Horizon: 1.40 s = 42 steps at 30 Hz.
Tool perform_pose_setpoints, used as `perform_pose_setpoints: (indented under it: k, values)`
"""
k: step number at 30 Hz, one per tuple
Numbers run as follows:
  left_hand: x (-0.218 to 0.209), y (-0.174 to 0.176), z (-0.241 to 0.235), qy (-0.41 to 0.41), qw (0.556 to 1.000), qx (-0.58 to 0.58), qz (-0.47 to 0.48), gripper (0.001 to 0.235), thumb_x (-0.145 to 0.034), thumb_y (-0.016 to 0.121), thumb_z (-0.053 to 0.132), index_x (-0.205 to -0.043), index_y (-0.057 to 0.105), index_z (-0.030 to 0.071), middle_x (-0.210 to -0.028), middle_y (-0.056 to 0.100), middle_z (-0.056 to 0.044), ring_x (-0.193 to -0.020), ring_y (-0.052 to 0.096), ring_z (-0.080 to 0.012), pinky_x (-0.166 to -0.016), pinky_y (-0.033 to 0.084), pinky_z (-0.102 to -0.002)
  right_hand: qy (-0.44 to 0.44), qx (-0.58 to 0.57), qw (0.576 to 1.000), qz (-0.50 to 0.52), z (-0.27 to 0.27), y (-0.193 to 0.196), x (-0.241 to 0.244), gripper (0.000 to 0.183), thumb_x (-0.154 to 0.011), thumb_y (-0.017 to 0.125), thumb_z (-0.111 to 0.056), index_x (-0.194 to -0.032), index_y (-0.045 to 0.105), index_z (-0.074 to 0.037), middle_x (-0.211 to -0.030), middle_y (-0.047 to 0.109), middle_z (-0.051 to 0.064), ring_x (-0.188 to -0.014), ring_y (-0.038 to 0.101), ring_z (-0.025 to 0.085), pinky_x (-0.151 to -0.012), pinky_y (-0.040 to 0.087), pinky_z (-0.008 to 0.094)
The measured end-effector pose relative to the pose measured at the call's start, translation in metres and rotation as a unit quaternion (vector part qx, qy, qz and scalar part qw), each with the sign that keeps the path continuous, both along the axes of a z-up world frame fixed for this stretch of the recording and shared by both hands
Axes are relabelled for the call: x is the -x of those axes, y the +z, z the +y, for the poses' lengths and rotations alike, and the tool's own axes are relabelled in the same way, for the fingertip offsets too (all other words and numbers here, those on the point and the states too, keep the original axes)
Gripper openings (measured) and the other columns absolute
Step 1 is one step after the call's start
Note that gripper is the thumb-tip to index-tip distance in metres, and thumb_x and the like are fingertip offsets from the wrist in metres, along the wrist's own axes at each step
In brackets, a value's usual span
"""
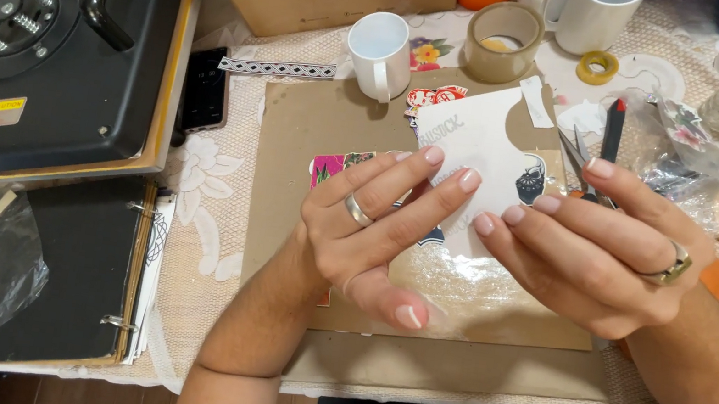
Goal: Peeling various stickers from their backing and arranging them on a clear plastic sheet, using scissors to trim some of them.
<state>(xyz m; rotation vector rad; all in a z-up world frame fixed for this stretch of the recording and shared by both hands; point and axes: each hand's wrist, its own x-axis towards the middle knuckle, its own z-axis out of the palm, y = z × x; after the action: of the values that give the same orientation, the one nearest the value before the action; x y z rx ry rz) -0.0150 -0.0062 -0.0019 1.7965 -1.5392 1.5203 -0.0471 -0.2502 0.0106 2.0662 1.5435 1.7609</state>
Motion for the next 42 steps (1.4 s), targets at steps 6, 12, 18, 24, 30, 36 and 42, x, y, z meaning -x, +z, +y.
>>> perform_pose_setpoints:
  k: [6, 12, 18, 24, 30, 36, 42]
  values:
    - [-0.004, 0.003, -0.003, -0.042, 0.999, 0.017, -0.006, 0.045, -0.120, 0.022, 0.022, -0.159, 0.005, 0.008, -0.120, 0.069, -0.021, -0.102, 0.075, -0.0339, -0.077, 0.065, -0.041, 0.022, -0.003, 1.000, -0.002, -0.002, -0.002, -0.005, 0.011, -0.100, 0.080, -0.015, -0.109, 0.079, -0.010, -0.104, 0.070, 0.008, -0.092, 0.058, 0.020, -0.084, 0.059, 0.045]
    - [-0.006, 0.007, -0.009, -0.093, 0.995, 0.043, 0.015, 0.048, -0.114, 0.045, 0.006, -0.151, 0.015, 0.006, -0.115, 0.069, -0.022, -0.099, 0.074, -0.0355, -0.077, 0.066, -0.043, 0.105, -0.118, 0.984, 0.084, 0.007, -0.016, -0.014, 0.014, -0.102, 0.059, 0.001, -0.109, 0.047, -0.002, -0.099, 0.076, 0.020, -0.096, 0.061, 0.035, -0.096, 0.053, 0.055]
    - [-0.005, 0.005, -0.012, -0.099, 0.994, 0.038, 0.040, 0.016, -0.114, 0.025, 0.010, -0.126, 0.032, 0.003, -0.110, 0.071, -0.022, -0.097, 0.074, -0.0359, -0.078, 0.066, -0.045, 0.099, -0.102, 0.983, 0.116, 0.008, -0.017, -0.013, 0.015, -0.104, 0.054, -0.018, -0.105, 0.052, -0.003, -0.096, 0.077, 0.020, -0.099, 0.065, 0.035, -0.096, 0.054, 0.056]
    - [-0.003, -0.004, -0.007, -0.217, 0.908, 0.087, 0.348, 0.121, -0.102, 0.066, -0.021, -0.157, -0.023, 0.041, -0.137, 0.060, -0.030, -0.105, 0.082, -0.0380, -0.098, 0.070, -0.049, 0.107, -0.256, 0.901, 0.333, 0.017, -0.013, -0.011, 0.015, -0.096, 0.070, 0.009, -0.091, 0.058, 0.000, -0.090, 0.071, 0.015, -0.093, 0.069, 0.033, -0.090, 0.056, 0.041]
    - [0.005, 0.032, -0.002, -0.177, 0.698, 0.188, 0.668, 0.115, -0.098, 0.072, -0.010, -0.161, -0.016, 0.026, -0.148, 0.070, -0.014, -0.089, 0.088, -0.0144, -0.095, 0.080, -0.027, 0.164, -0.457, 0.642, 0.593, 0.019, -0.027, -0.019, 0.013, -0.095, 0.075, -0.002, -0.105, 0.066, 0.000, -0.106, 0.071, 0.013, -0.098, 0.070, 0.016, -0.091, 0.060, 0.025]
    - [0.002, 0.011, 0.043, -0.049, 0.745, 0.120, 0.654, 0.115, -0.097, 0.089, 0.010, -0.163, -0.004, 0.026, -0.156, 0.070, -0.011, -0.094, 0.084, -0.0054, -0.099, 0.070, -0.018, 0.119, -0.455, 0.444, 0.763, 0.047, -0.052, -0.037, 0.031, -0.090, 0.074, -0.008, -0.115, 0.058, -0.014, -0.084, 0.071, 0.001, -0.069, 0.066, 0.010, -0.065, 0.054, 0.021]
    - [0.053, -0.051, 0.114, 0.042, 0.794, 0.043, 0.606, 0.108, -0.099, 0.075, 0.021, -0.159, -0.013, 0.018, -0.150, 0.060, -0.021, -0.144, 0.057, -0.0331, -0.128, 0.033, -0.054, 0.010, -0.344, 0.318, 0.883, 0.095, -0.140, -0.035, 0.043, -0.084, 0.077, -0.010, -0.119, 0.051, -0.012, -0.078, 0.072, 0.007, -0.069, 0.068, 0.015, -0.062, 0.056, 0.028]
